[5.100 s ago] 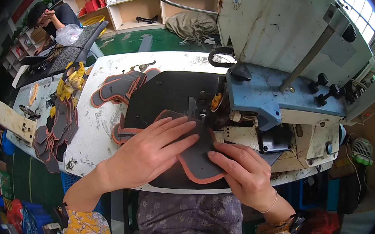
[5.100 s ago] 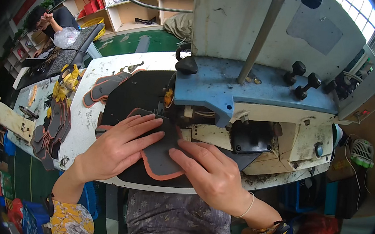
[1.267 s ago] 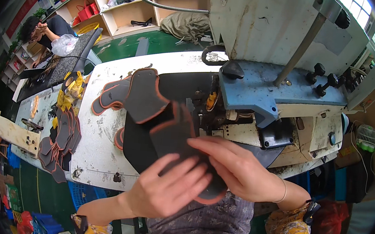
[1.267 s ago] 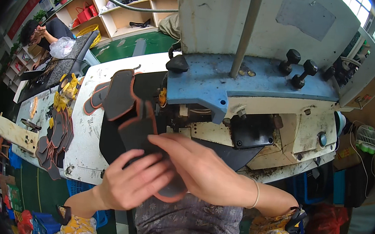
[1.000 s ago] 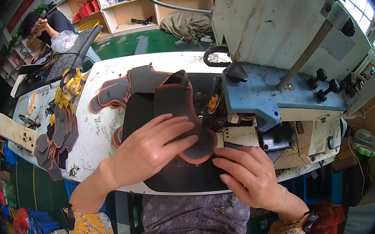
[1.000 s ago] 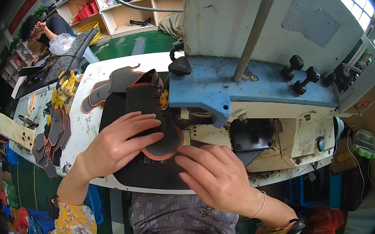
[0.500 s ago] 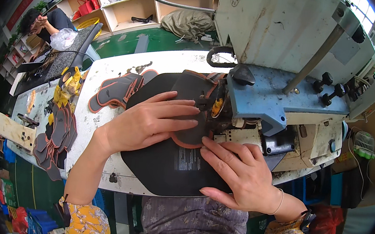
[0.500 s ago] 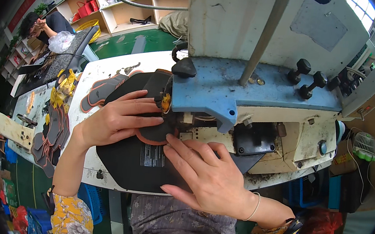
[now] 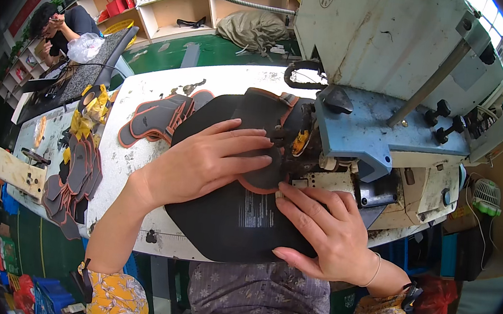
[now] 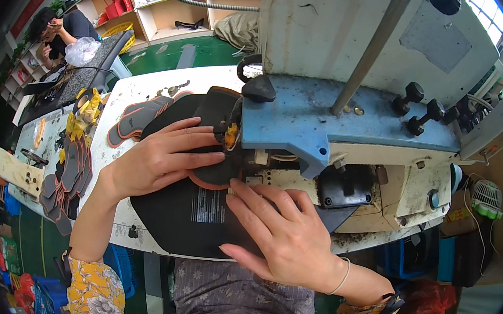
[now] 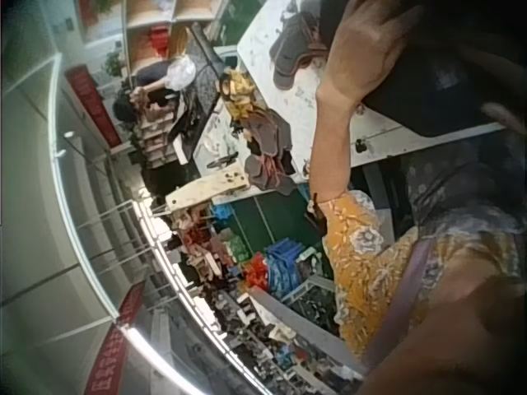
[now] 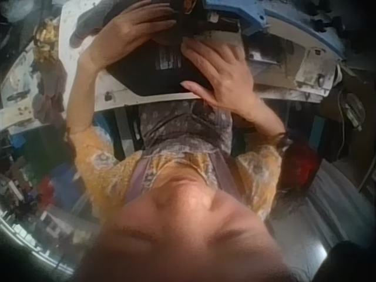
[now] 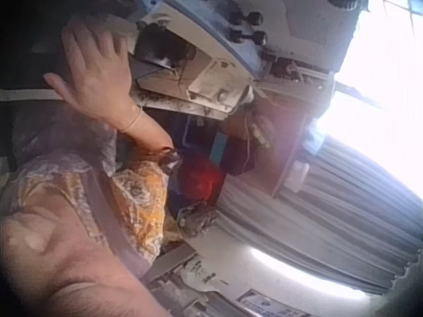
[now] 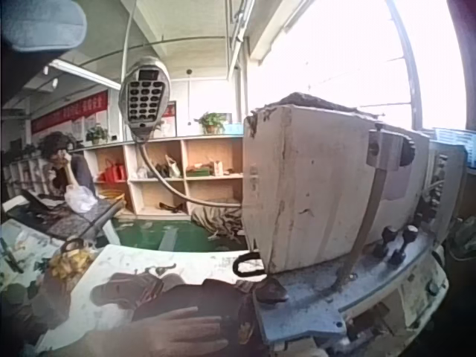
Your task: The person stitches the edges of shoe components using a sewing machine, repeatedly feeding each piece through the machine and stacking the pieces on the table.
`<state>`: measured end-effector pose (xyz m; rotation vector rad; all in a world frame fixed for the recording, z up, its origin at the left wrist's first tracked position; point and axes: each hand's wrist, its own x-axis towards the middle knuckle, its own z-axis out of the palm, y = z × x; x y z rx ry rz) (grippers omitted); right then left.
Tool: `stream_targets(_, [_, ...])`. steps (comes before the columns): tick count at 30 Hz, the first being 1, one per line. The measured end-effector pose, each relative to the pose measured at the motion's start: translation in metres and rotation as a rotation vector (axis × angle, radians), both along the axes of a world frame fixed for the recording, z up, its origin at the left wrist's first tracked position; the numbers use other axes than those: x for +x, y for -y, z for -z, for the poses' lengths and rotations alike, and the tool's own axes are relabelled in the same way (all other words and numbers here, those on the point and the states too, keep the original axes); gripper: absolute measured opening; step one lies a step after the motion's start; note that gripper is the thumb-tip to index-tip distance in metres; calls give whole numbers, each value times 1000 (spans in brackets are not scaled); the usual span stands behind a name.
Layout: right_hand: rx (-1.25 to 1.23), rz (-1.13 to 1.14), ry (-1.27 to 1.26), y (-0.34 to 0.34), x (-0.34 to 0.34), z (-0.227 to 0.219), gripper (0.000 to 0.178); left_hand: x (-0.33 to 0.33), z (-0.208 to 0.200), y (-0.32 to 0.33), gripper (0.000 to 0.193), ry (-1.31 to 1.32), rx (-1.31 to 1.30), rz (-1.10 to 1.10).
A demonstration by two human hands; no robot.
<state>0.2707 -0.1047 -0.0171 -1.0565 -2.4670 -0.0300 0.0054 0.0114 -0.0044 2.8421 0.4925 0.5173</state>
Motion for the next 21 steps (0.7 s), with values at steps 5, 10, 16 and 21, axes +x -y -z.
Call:
stream_targets(5, [2, 6, -14, 0, 0, -1, 61, 1, 0, 2, 54, -17, 56, -31])
stream_targets(10, [8, 10, -13, 0, 0, 0, 61, 6, -2, 11, 49, -38, 211, -78])
stream_targets(16, [31, 20, -15, 0, 0, 4, 62, 18, -5, 32, 40, -118, 474, -126])
stream_targets(21, [53, 17, -12, 2, -1, 4, 62, 27, -2, 49, 42, -213, 548, -217])
